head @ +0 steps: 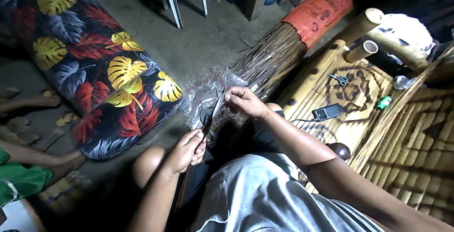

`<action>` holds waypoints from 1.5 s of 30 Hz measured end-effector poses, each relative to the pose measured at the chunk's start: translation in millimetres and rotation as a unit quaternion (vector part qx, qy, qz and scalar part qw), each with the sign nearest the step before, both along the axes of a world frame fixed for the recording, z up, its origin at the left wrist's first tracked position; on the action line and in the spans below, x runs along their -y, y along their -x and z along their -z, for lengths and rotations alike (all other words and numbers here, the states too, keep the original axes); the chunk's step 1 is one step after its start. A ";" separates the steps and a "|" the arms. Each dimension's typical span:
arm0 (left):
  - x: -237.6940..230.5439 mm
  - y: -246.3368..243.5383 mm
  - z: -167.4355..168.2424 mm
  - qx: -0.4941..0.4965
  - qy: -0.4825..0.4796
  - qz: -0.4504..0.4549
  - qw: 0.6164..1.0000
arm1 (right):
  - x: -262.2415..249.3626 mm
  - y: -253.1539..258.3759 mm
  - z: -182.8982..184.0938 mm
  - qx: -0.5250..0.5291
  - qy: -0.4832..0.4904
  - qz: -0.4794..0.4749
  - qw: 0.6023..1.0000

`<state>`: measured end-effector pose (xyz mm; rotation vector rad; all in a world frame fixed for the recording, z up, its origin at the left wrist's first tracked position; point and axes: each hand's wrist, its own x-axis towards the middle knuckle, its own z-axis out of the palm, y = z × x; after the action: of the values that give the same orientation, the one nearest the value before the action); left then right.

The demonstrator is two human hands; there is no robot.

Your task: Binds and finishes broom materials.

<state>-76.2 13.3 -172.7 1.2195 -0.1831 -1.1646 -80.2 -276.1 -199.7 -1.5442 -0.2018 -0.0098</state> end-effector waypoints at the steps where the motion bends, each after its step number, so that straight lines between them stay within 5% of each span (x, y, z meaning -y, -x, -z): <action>1: -0.4 0.2 0.2 0.000 0.001 0.000 1.000 | 3.8 -1.9 -0.9 -0.009 -0.010 0.019 1.000; 6: -0.5 1.0 -0.4 -0.010 0.001 -0.003 1.000 | 16.5 -3.9 -8.3 -0.048 -0.056 0.092 0.993; 15: 3.3 -1.0 2.9 0.004 0.002 -0.004 1.000 | -44.8 24.5 5.2 -0.122 -0.099 -0.146 0.977; 32: -0.7 -1.0 2.6 -0.035 0.028 0.021 0.999 | 10.8 -5.7 -3.4 -0.014 -0.083 0.072 0.994; 40: 8.1 4.2 0.2 0.066 -0.061 -0.014 0.996 | -24.6 28.9 -11.2 -0.192 -0.006 -0.145 0.970; 45: 6.9 4.8 0.8 0.081 -0.081 -0.007 0.993 | -19.2 22.8 -5.4 -0.153 -0.020 -0.093 0.984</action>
<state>-80.9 6.4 -173.5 1.4575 -0.2046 -1.0842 -103.0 -256.9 -194.3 -1.4608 -0.0994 0.3659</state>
